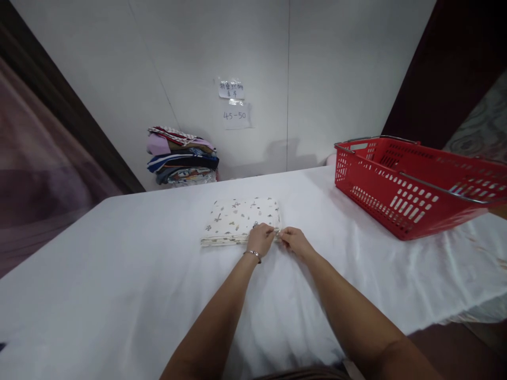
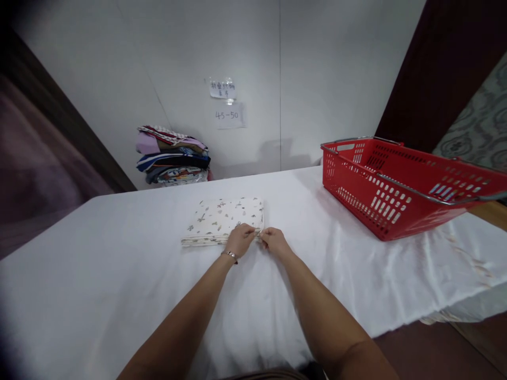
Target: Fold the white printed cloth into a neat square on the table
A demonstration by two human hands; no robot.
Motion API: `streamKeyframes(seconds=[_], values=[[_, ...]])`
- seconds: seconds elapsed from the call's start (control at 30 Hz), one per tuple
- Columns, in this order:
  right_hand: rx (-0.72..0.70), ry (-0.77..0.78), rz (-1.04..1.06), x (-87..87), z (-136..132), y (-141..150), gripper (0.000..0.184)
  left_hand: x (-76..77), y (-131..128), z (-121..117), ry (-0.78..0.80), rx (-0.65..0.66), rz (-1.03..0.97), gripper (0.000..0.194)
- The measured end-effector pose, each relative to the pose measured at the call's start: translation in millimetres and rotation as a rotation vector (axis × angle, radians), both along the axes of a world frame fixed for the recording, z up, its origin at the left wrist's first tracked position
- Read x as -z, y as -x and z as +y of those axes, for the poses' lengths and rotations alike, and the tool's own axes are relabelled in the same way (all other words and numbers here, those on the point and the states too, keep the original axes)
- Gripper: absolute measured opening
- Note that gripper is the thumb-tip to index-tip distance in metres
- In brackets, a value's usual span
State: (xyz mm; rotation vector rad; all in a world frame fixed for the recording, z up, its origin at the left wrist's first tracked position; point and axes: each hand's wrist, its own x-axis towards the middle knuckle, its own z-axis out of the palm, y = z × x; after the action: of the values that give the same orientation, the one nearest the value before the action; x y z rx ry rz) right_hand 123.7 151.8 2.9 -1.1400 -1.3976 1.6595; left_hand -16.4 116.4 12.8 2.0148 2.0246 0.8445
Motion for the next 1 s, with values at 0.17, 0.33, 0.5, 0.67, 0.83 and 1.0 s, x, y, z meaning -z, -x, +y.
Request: streamKeyframes(seconds=[0.17, 0.33, 0.5, 0.67, 0.83, 1.0], values=[[-0.024, 0.027, 0.061, -2.0, -1, 1, 0.011, 3.3, -4, -8, -0.134, 0.029, 0.064, 0.014], [-0.027, 0.076, 0.105, -0.3, 0, 1, 0.010, 4.3, -3, -12, -0.148, 0.090, 0.116, 0.017], [-0.047, 0.141, 0.171, -0.1, -1, 2, 0.015, 3.9, -3, -15, -0.155, 0.140, 0.148, 0.018], [-0.029, 0.064, 0.153, -0.4, 3, -1, 0.017, 0.1, -2, -12, -0.109, 0.035, 0.139, 0.012], [0.151, 0.057, 0.085, -0.6, 12, -10, 0.016, -12.2, 6, -5, -0.135, -0.037, 0.047, 0.013], [0.047, 0.020, -0.072, 6.0, 9, -7, 0.024, -17.4, 3, -8, -0.148, 0.000, 0.158, 0.016]])
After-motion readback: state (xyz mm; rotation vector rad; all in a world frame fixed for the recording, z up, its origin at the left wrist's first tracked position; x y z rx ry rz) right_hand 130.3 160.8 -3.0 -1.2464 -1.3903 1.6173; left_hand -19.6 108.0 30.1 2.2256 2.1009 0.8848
